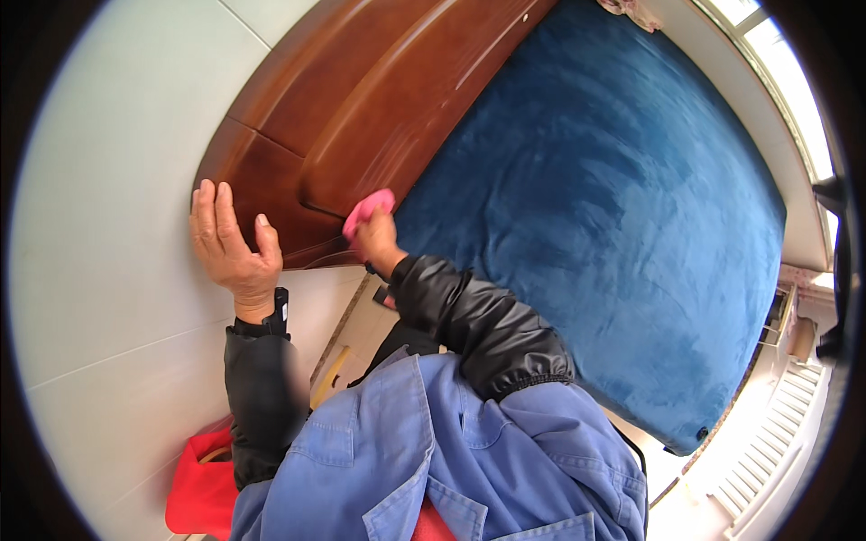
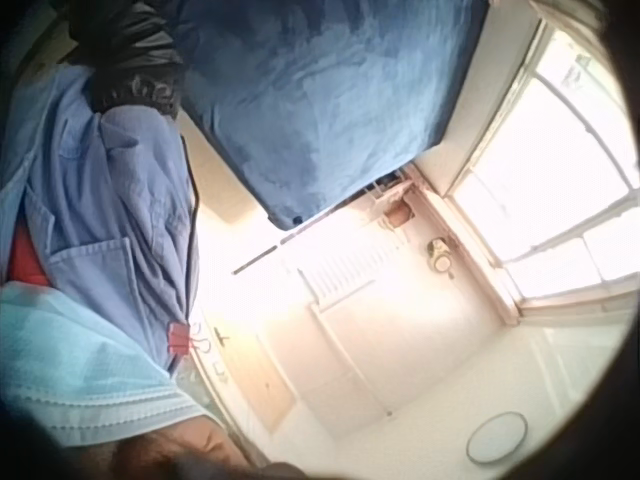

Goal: The person wipes the window frame and sill with a pink cloth, then wipes the blue mattress and the wooden headboard. The person uses a cloth to clean each surface in sequence.

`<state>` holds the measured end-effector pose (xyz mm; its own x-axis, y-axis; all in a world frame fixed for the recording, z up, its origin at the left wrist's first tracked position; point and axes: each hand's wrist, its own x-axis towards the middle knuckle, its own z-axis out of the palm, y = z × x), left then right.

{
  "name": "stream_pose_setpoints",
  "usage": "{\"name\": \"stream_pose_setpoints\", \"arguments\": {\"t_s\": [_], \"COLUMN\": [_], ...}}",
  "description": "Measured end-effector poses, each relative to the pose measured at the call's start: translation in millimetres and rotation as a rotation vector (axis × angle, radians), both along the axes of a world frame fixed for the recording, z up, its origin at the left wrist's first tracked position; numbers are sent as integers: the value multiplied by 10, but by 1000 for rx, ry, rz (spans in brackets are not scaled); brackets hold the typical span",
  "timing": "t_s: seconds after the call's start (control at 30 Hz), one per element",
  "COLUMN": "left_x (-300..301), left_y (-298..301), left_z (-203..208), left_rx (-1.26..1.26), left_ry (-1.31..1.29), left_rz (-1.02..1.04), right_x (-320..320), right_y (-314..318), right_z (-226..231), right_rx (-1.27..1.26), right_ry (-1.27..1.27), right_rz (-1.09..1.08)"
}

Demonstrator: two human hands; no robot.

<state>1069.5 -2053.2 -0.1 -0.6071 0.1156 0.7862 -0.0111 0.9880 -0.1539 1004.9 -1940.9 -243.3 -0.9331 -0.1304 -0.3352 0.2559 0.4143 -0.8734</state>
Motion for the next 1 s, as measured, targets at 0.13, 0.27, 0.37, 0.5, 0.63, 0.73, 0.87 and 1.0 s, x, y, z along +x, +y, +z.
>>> {"name": "stream_pose_setpoints", "arguments": {"t_s": [0.13,0.27,0.37,0.5,0.63,0.73,0.87,1.0], "left_x": [2,-4,-6,2,2,33,44,50], "left_y": [20,5,-1,-3,-37,-57,-69,-67], "left_z": [14,14,19,33,31,4,-17,11], "left_rx": [7,-24,-15,6,35,65,62,51], "left_ry": [17,41,52,61,65,34,41,37], "left_rz": [24,28,31,24,8,23,23,34], "right_x": [375,-38,-514,-617,-384,-579,-1295,-1755], "right_y": [-31,285,479,362,321,590,940,882], "right_z": [105,488,732,765,635,797,1599,2572], "right_rx": [-484,-772,-489,-175,-157,-255,-187,88], "right_ry": [-466,-154,352,676,417,429,978,1401], "right_rz": [122,-29,-194,-163,-29,-2,-85,243]}}
